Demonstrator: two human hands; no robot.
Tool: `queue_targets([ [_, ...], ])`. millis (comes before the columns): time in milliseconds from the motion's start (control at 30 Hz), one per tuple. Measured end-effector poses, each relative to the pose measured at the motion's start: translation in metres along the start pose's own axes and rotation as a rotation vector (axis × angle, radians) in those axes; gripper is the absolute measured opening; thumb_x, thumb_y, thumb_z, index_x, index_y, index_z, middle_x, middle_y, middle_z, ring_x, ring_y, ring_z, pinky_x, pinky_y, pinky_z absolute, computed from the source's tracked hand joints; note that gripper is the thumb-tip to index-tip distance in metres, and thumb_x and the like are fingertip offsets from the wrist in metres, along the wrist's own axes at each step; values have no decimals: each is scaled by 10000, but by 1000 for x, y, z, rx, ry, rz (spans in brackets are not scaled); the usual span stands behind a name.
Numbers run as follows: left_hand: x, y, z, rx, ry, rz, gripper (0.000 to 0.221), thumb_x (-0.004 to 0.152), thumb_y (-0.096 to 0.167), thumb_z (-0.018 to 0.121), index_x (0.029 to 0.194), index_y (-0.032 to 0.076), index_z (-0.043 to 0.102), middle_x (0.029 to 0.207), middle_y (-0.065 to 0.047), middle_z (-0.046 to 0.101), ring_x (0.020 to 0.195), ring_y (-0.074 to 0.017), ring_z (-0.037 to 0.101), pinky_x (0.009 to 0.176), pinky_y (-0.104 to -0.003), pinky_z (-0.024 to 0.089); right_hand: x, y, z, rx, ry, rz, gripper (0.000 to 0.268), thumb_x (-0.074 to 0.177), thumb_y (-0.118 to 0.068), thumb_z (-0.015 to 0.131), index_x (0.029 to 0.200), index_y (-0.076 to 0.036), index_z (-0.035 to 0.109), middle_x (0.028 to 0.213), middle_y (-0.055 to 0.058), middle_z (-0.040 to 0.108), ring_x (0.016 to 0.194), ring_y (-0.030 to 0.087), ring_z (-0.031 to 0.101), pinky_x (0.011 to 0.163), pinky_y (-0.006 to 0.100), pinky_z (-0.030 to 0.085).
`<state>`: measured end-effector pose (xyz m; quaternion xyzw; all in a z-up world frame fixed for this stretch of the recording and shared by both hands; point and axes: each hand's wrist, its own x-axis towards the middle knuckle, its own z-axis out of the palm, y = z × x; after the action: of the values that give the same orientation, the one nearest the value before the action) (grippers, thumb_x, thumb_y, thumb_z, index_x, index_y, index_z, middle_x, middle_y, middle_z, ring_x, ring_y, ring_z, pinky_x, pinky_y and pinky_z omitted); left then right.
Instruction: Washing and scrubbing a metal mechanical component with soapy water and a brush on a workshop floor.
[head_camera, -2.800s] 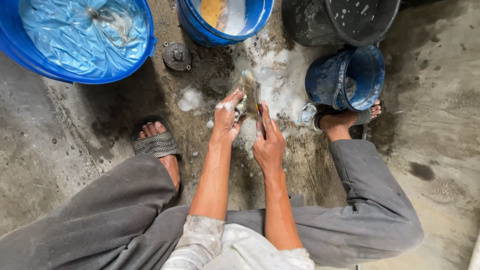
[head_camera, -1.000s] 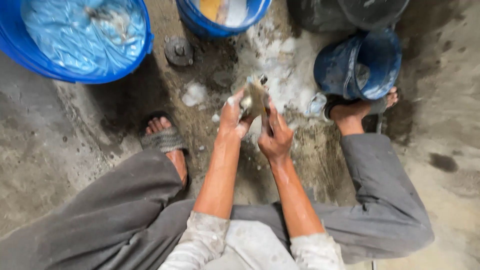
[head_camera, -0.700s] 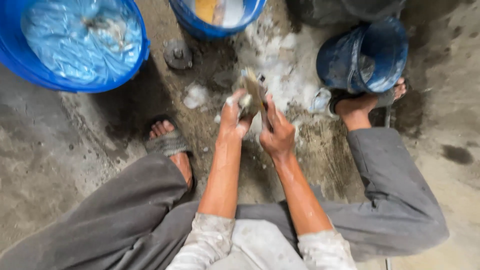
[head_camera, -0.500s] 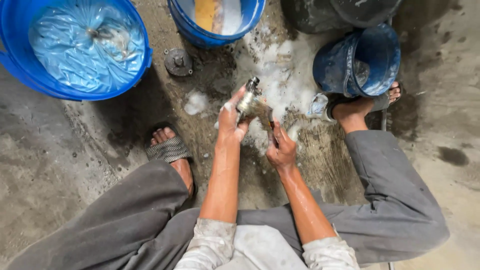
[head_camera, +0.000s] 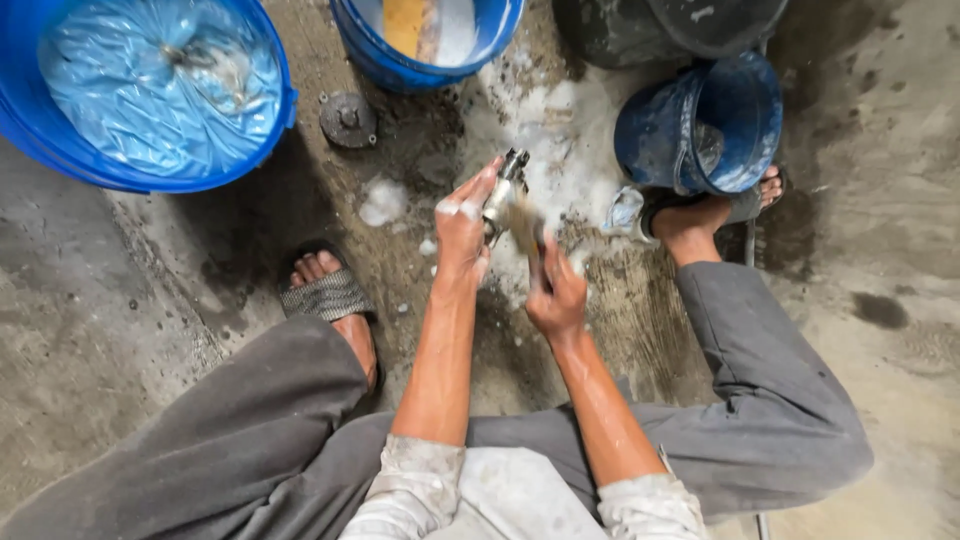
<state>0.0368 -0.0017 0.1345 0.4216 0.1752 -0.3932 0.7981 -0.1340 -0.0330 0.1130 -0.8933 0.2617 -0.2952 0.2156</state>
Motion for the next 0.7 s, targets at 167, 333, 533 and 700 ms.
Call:
queue_targets([
  [167, 36, -57, -28, -25, 1, 20, 227, 936, 154, 751, 1130, 40, 775, 1165, -213, 724, 1176, -299, 633, 1039, -461, 494, 16, 0, 5, 50, -4, 38, 486, 977, 32, 629, 1457, -33, 588, 1222, 240, 724, 884, 467, 730, 553, 522, 593],
  [333, 24, -17, -18, -258, -23, -5, 299, 815, 24, 815, 1104, -31, 758, 1085, -249, 743, 978, -294, 715, 916, -460, 583, -15, 13, 11, 33, 31, -16, 467, 945, 33, 672, 1410, 24, 633, 1221, 269, 721, 948, 469, 732, 632, 495, 605],
  [533, 29, -36, -29, -279, -5, -214, 437, 800, 87, 842, 1211, -11, 732, 1117, -306, 709, 1028, -308, 672, 912, -538, 578, 40, -35, 3, 75, -65, 67, 521, 1071, 15, 559, 1571, -75, 444, 1114, 256, 727, 775, 413, 727, 506, 472, 507],
  [700, 34, -28, -39, -268, 46, -328, 610, 749, 124, 906, 1298, -13, 678, 1143, -344, 683, 1001, -351, 669, 880, -530, 555, -34, 8, 7, 26, -90, 131, 554, 1009, 1, 593, 1546, -77, 480, 1026, 298, 732, 623, 371, 705, 460, 426, 520],
])
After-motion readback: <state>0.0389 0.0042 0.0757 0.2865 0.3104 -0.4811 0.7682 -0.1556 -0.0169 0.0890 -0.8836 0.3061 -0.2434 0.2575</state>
